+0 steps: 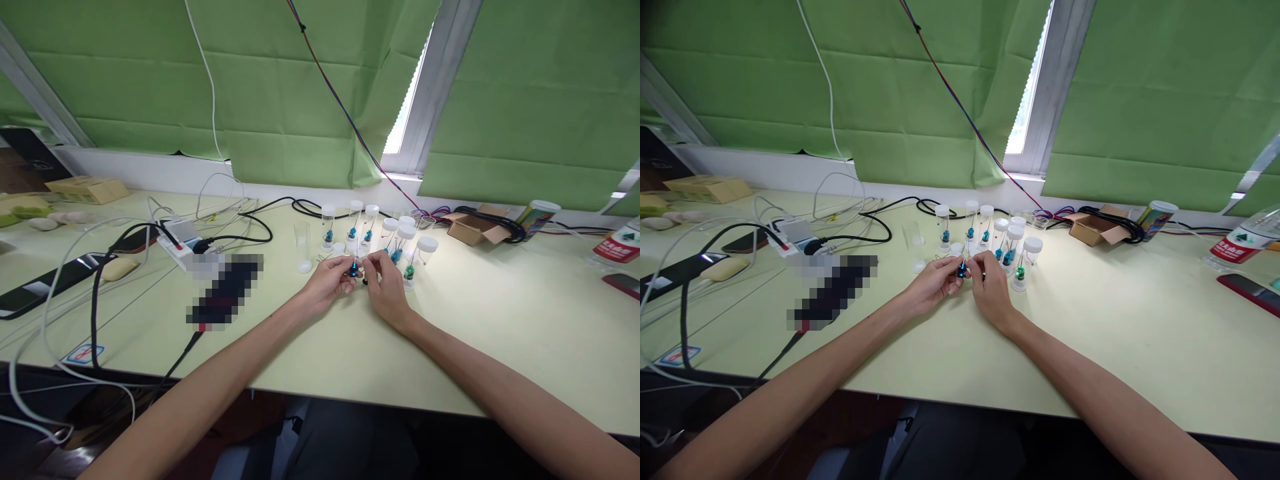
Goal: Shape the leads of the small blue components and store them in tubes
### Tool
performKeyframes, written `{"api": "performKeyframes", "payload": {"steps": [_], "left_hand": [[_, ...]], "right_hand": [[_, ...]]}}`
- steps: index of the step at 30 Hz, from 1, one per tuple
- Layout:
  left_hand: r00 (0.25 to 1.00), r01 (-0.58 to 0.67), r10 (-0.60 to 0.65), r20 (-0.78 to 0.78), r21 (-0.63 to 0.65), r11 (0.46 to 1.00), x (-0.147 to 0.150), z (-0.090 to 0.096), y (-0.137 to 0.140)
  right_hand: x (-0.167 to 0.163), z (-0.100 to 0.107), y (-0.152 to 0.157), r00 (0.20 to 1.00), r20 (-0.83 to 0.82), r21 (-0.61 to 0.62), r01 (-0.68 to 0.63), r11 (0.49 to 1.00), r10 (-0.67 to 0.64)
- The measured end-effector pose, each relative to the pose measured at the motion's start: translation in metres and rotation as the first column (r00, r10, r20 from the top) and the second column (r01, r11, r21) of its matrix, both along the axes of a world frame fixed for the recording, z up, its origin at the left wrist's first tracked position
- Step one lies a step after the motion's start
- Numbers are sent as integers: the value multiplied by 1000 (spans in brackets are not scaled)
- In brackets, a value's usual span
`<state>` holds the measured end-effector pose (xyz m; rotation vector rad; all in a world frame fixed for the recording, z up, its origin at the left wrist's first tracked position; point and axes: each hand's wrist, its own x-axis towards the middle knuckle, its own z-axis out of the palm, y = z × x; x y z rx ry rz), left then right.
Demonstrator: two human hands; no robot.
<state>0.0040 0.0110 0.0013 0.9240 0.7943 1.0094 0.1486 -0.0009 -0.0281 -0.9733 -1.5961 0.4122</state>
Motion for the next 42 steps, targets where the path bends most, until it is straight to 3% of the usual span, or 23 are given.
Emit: {"api": "performKeyframes", "payload": {"steps": [19, 42], "left_hand": [[1000, 9, -9, -14, -26, 1000, 1, 2, -2], [998, 35, -33, -61, 33, 999, -1, -1, -2]], "right_hand": [[-1, -1, -1, 1000, 0, -76, -31, 997, 32], [1, -2, 0, 1000, 2, -120, -17, 993, 18]]}}
